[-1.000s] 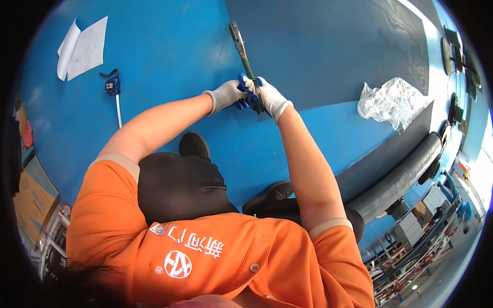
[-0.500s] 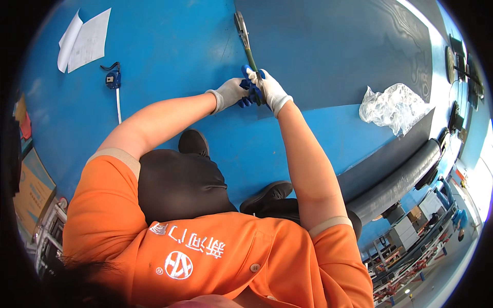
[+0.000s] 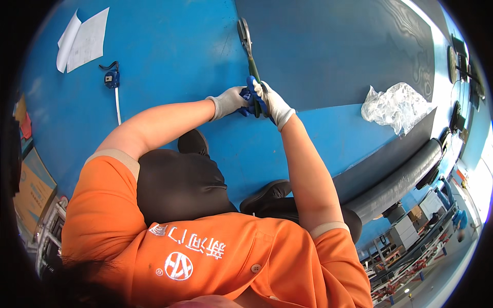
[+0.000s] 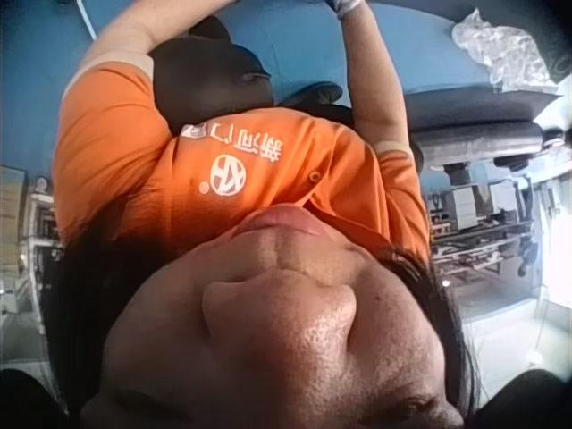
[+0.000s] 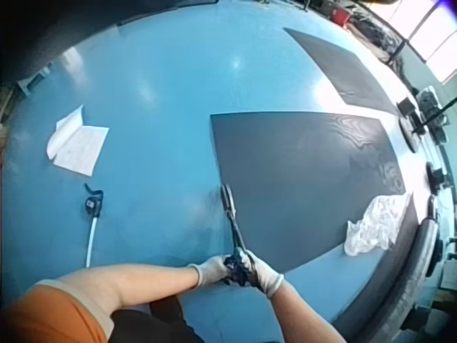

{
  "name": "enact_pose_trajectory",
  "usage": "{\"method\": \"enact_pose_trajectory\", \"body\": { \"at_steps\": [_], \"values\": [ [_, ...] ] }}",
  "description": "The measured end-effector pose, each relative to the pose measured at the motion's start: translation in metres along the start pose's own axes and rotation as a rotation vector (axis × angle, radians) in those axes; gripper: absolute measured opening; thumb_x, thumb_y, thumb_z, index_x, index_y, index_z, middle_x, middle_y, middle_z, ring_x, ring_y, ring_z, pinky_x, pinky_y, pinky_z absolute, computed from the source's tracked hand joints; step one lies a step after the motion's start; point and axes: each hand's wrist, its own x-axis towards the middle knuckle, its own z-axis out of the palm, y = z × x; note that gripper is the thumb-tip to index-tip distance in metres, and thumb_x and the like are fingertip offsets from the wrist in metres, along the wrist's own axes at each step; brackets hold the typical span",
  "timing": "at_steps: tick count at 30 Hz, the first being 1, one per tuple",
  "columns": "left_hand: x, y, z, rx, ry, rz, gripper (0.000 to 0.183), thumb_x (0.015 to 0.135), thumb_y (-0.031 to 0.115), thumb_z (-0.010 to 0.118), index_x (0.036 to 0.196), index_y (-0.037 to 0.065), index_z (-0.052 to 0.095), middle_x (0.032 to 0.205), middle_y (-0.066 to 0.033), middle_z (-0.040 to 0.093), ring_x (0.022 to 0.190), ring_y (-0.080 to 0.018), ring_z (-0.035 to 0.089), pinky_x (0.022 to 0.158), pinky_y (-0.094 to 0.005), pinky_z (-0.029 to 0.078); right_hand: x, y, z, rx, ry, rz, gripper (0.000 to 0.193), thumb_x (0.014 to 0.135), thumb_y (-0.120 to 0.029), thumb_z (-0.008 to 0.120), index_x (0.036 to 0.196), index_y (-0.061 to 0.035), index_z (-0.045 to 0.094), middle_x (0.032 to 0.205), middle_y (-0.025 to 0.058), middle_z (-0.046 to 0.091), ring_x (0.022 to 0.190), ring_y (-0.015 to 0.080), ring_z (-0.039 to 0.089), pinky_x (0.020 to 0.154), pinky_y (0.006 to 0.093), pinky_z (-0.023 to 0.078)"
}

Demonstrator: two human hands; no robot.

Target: Measuring and cutting a large piece of blue flexible sheet material using scissors and a metal ruler.

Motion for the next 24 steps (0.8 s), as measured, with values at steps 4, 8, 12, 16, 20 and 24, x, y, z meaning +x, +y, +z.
{"method": "enact_pose_trajectory", "body": {
  "at_steps": [4,8,12,16,20,24],
  "values": [
    [0.002,-0.002,0.0,0.173,0.016,0.035,0.026,0.082,0.003,0.064,0.107,0.003,0.059,0.094,-0.0043,0.062,0.084,-0.0145,0.062,0.075,-0.0278,0.053,-0.01,-0.017,0.002,-0.118,-0.053,-0.04,0.038,0.102,-0.026,0.038,0.132,-0.0026,0.042,0.112,0.0097,0.058,0.102,0.0212,0.06,0.098,0.0304,0.047],
    [0.006,-0.008,-0.002,0.16,-0.022,0.041,0.035,0.08,0.001,0.065,0.115,0.004,0.058,0.099,-0.0051,0.063,0.089,-0.0157,0.062,0.082,-0.0287,0.052,-0.038,-0.055,0.009,0.044,-0.061,0.225,0.037,0.103,-0.027,0.037,0.131,-0.0031,0.043,0.11,0.0101,0.057,0.094,0.0193,0.061,0.086,0.0322,0.051],
    [0.009,-0.013,0.0,0.215,0.032,0.032,0.046,0.079,0.007,0.069,0.123,0.004,0.057,0.102,-0.0077,0.066,0.088,-0.0165,0.063,0.08,-0.0284,0.052,-0.046,-0.059,0.014,-0.036,0.039,0.198,0.04,0.103,-0.033,0.039,0.128,-0.0035,0.044,0.105,0.008,0.057,0.085,0.0157,0.058,0.075,0.0287,0.049],
    [0.01,-0.019,0.001,0.176,-0.014,0.097,0.05,0.078,0.01,0.071,0.124,0.005,0.056,0.102,-0.0075,0.066,0.09,-0.016,0.063,0.082,-0.0297,0.051,-0.021,-0.035,0.01,0.258,0.051,0.087,0.038,0.102,-0.036,0.041,0.124,-0.0046,0.047,0.099,0.0049,0.057,0.079,0.012,0.054,0.069,0.0252,0.046],
    [0.012,-0.022,0.003,0.264,0.005,0.097,0.044,0.078,0.013,0.073,0.119,0.004,0.059,0.099,-0.0072,0.066,0.089,-0.0153,0.063,0.08,-0.0295,0.051,0.003,-0.024,0.009,0.173,0.123,-0.056,0.065,0.088,-0.062,0.051,0.114,-0.0029,0.058,0.084,0.0056,0.059,0.074,0.014,0.056,0.066,0.0283,0.047],
    [0.009,-0.02,0.005,0.222,-0.013,0.078,0.033,0.079,0.014,0.072,0.108,0.003,0.062,0.093,-0.0057,0.067,0.085,-0.0152,0.063,0.078,-0.0294,0.051,0.002,-0.038,0.011,0.255,0.119,0.006,0.069,0.085,-0.065,0.055,0.112,-0.0013,0.06,0.08,0.0055,0.059,0.071,0.0145,0.056,0.066,0.0289,0.048]
  ]
}}
